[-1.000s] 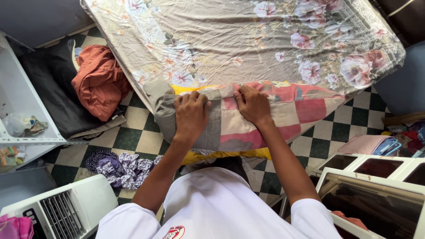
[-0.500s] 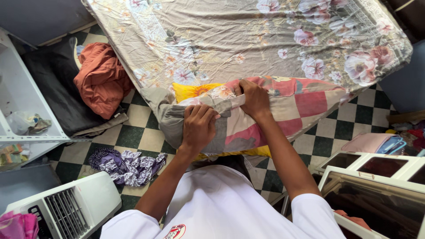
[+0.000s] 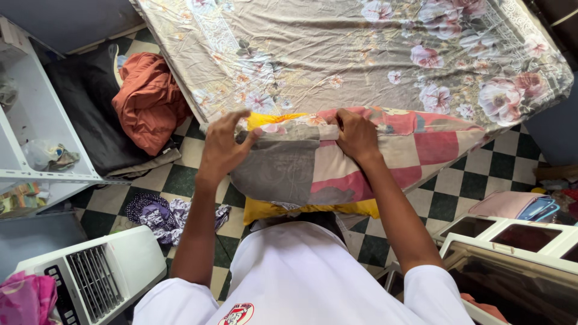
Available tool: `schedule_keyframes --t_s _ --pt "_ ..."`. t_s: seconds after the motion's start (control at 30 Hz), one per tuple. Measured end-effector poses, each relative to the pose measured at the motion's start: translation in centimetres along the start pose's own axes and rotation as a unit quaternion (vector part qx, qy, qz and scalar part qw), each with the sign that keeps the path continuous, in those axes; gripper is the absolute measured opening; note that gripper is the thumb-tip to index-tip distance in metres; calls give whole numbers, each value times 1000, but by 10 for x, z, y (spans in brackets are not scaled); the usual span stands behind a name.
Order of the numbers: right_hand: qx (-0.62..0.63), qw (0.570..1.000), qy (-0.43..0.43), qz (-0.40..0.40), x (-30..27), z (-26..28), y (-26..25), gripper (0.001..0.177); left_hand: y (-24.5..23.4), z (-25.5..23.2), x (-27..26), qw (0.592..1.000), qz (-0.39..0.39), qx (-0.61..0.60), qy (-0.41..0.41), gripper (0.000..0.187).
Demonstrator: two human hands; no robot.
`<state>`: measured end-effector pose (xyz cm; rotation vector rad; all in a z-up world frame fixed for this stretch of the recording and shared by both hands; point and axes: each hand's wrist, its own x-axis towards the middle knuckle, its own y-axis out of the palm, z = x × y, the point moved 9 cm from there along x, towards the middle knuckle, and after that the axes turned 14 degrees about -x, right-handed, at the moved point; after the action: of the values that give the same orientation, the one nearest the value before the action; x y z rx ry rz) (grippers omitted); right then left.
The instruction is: The person puts a pillowcase onto a pillow by pulling the fabric cover over the pillow by hand.
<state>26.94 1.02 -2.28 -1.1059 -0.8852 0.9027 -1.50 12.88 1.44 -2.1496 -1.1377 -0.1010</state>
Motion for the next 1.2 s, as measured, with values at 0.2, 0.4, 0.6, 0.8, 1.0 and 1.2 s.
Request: schedule_keyframes --t_s 0.2,0.4,0.6,0.8,1.0,1.2 --pt "-12 1000 -1 1 3 1 0 33 22 33 -11 979 74 -97 -165 60" --pt "-12 1000 20 8 2 -1 -1 37 12 19 -11 993 -25 -95 -71 52" --pt "-13 1000 16 -1 3 -2 3 36 -4 -11 -19 996 -63 -65 -15 40" --pt "-16 1000 14 -22 4 -4 3 29 4 -51 -23 994 77 -14 -80 36" --pt "-22 999 35 -4 0 -6 12 27 10 -46 -17 968 174 38 -174 54" --pt "-118 984 -48 -128 -3 8 3 22 35 -34 -8 959 215 102 -155 81"
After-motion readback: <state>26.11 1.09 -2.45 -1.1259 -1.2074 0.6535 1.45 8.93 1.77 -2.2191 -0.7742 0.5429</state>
